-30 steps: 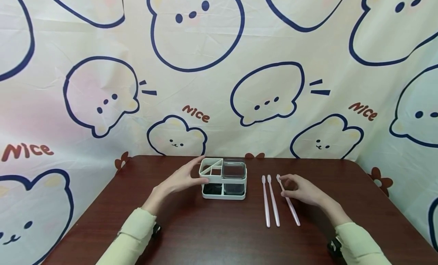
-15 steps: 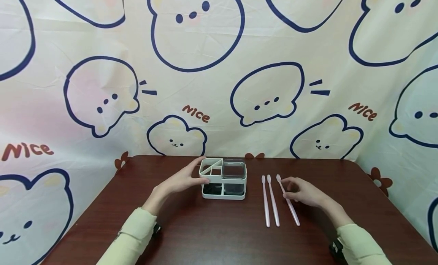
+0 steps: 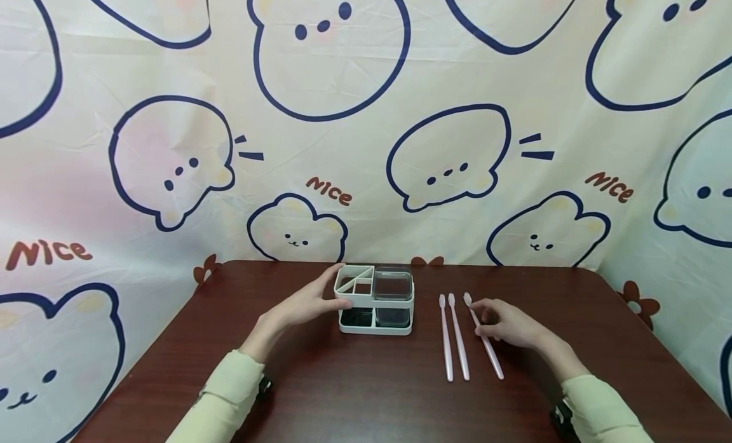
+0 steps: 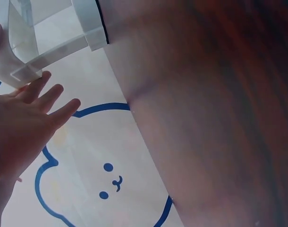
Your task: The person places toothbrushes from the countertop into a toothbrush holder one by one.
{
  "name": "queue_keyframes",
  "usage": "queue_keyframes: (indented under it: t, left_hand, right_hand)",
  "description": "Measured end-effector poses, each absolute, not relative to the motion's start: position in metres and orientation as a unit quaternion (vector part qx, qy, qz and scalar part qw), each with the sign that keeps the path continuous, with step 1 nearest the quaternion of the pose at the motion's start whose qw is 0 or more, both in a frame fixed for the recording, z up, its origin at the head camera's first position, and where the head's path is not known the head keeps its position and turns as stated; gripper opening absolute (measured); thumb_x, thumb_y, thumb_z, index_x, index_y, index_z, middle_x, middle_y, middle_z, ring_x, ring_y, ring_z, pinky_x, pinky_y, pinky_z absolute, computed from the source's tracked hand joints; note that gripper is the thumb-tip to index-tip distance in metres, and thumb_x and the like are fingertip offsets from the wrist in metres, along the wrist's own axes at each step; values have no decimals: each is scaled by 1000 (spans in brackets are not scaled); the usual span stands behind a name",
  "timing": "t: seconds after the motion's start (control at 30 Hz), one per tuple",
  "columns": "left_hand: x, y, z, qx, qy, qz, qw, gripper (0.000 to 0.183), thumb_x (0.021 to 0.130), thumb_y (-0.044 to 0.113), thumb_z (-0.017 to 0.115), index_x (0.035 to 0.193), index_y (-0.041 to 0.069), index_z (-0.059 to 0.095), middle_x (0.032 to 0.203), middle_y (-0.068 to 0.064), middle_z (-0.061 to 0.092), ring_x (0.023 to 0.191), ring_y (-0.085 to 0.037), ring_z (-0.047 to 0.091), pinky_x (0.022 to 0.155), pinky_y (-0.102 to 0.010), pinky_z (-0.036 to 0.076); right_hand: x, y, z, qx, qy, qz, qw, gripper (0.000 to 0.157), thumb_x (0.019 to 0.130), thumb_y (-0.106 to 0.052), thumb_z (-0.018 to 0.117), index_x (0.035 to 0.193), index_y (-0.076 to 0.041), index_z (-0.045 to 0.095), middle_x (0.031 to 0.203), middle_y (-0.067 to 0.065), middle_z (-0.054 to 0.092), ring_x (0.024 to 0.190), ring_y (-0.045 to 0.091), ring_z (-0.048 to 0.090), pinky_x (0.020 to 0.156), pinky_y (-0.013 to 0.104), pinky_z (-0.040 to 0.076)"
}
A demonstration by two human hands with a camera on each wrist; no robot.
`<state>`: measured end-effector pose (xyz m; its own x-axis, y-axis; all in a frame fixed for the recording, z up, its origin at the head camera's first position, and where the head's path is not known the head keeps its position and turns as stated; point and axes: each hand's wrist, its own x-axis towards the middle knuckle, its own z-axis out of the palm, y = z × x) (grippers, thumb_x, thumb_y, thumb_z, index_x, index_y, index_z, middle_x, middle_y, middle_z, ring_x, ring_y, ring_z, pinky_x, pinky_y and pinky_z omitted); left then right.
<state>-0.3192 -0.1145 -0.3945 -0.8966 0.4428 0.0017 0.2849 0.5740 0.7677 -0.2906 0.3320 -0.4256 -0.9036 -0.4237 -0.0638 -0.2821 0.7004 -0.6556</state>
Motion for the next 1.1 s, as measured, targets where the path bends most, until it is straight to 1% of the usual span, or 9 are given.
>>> queue_keyframes:
  t: [0.2,0.43,0.63,0.9,1.1]
  left_hand:
    - [-321,-114,-395,205,882,413,94,100,83,58,73,159,28,16,165,-2,21,150,-28,27,118,-59,26]
    - [-321,-114,-395,203,883,414,93,100,81,60,73,159,33,16,166,-1,20,150,-28,27,117,-60,26]
    - [-321,-113,-396,202,884,412,92,101,81,59,73,159,32,15,166,-2,20,150,-28,27,117,-59,26]
    - [-322,-113,-396,199,886,409,94,101,81,59,74,159,31,16,165,-3,21,150,-28,27,117,-59,26]
    - [-323,-113,-395,200,886,408,95,102,81,58,75,159,30,16,165,-3,21,150,-28,27,118,-59,26]
  right_hand:
    - [-292,332,-425,-197,918,-324,114,55,93,-20,69,139,2,49,90,7,56,65,14,54,57,26,47]
    - [-293,329,-422,-203,919,-316,119,53,93,-20,68,138,4,51,87,6,54,64,13,53,56,26,46]
    - [-292,326,-422,-185,924,-312,122,51,92,-21,69,136,1,54,83,5,54,62,12,53,52,27,45]
    - [-289,323,-421,-163,930,-303,127,39,91,-12,67,128,-2,59,80,4,55,58,15,55,49,27,46]
    - [-287,324,-420,-151,928,-320,119,37,90,-8,66,125,-1,60,79,5,56,57,15,57,47,28,48]
